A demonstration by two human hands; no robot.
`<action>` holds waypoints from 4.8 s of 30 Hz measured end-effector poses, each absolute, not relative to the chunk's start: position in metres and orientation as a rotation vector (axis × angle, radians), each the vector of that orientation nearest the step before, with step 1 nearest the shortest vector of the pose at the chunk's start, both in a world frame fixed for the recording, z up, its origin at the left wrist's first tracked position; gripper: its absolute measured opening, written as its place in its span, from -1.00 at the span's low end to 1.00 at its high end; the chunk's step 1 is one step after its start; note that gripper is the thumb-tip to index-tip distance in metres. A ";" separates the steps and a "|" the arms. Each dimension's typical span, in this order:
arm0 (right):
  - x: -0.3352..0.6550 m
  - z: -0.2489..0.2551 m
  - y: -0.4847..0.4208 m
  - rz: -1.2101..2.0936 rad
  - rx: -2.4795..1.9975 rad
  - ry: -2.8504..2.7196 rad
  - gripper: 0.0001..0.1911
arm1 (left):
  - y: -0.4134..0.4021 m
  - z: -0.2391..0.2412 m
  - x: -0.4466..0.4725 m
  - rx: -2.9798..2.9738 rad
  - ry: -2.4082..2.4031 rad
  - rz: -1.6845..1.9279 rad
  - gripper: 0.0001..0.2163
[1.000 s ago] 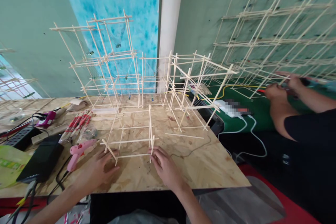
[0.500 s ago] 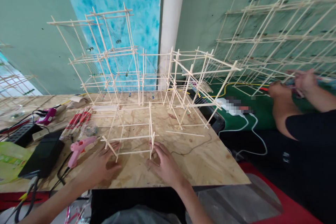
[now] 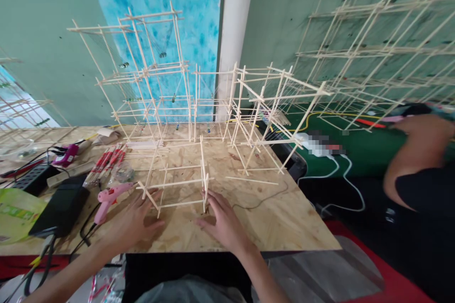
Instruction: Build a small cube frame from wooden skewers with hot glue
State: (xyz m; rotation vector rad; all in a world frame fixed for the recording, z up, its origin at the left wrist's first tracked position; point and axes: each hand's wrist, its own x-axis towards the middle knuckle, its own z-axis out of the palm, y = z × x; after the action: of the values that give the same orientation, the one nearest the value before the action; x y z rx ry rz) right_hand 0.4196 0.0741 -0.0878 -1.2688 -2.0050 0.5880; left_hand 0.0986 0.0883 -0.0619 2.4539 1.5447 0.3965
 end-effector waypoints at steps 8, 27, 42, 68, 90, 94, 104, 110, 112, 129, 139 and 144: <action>0.419 -0.092 0.076 0.527 -1.255 -2.012 -0.34 | 0.087 -0.062 0.101 2.463 1.494 0.482 -0.40; 0.414 -0.066 0.058 0.470 -1.039 -1.564 -0.55 | 0.070 0.025 0.119 1.895 1.290 0.942 -0.77; 0.411 -0.062 0.067 0.637 -1.154 -1.521 -0.81 | 0.080 0.003 0.127 1.748 1.353 0.938 -0.50; 0.428 -0.088 0.062 0.579 -1.423 -2.053 -0.33 | 0.086 -0.054 0.114 2.369 1.554 0.421 -0.35; 0.432 -0.061 0.060 0.431 -1.060 -1.869 -0.76 | 0.079 0.000 0.109 2.322 1.317 0.909 -0.81; 0.420 -0.040 0.064 0.480 -1.051 -1.665 -0.83 | 0.076 0.026 0.115 2.081 1.429 1.007 -0.72; 0.413 -0.039 0.073 0.674 -1.125 -1.634 -0.75 | 0.080 0.003 0.104 1.748 1.308 0.937 -0.50; 0.423 -0.068 0.065 0.544 -1.248 -1.802 -0.61 | 0.075 -0.022 0.096 2.227 1.455 0.701 -0.35; 0.425 -0.075 0.064 0.537 -1.291 -1.860 -0.55 | 0.076 -0.026 0.099 2.337 1.516 0.580 -0.32; 0.422 -0.047 0.058 0.658 -1.123 -1.658 -0.77 | 0.068 -0.008 0.110 2.139 1.485 0.803 -0.70; 0.412 -0.039 0.067 0.772 -1.087 -1.530 -0.44 | 0.074 0.005 0.126 1.735 1.367 1.040 -0.53; 0.423 -0.072 0.058 0.676 -1.145 -1.769 -0.36 | 0.074 -0.014 0.117 2.035 1.538 0.769 -0.67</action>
State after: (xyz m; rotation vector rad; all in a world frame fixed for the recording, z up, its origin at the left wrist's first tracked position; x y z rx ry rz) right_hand 0.4231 0.0582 -0.0717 -1.1454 -1.7689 0.6759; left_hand 0.1166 0.0743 -0.0138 2.0352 1.5379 0.7687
